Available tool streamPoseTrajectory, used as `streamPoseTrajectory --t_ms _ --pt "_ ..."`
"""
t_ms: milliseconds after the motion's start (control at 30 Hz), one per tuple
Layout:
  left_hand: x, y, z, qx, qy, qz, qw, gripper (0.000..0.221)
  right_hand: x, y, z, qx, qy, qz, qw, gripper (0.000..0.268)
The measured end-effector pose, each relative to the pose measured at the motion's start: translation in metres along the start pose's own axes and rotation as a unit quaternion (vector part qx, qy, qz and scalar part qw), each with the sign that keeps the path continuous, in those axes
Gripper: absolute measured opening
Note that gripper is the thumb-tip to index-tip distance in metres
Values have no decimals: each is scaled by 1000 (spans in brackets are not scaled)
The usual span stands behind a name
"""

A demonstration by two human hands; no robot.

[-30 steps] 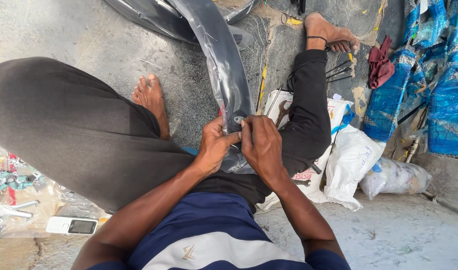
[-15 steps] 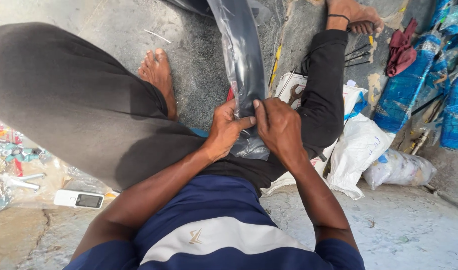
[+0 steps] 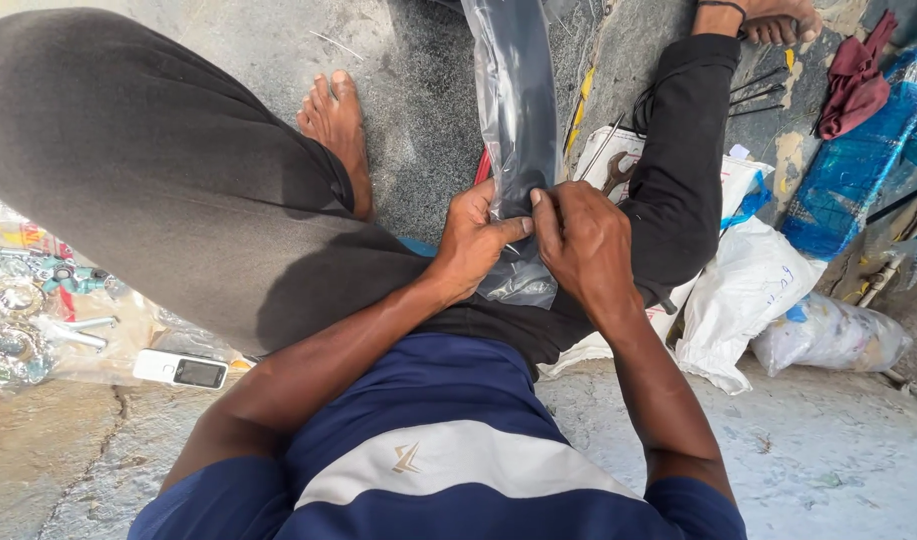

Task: Assembling components onto a bicycle mudguard using tools and fasteners.

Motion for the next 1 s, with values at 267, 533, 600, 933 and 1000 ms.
streamPoseTrajectory --t_ms 267,533,600,933,1000 --pt "6 2 -5 12 -12 2 1000 29 -19 -2 8 11 8 35 999 13" --pt "7 5 -1 20 2 12 1000 29 -15 -1 0 14 -77 85 993 12" --pt "10 10 5 25 0 11 1000 28 -16 -4 13 17 -79 87 993 13" --pt "19 60 76 104 52 60 991 34 -209 -85 214 -171 -181 70 966 20" --pt "18 62 68 106 26 64 992 34 -239 -104 215 -172 -144 49 973 22"
Point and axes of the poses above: each hand's wrist, its own y-axis away from the middle knuckle, its own x-axis out of the back of the hand, z = x × y, the point moved 1 cm from there along -y, towards the middle knuckle, and after that the axes turned 13 degrees about -z, right-handed, at the moved point
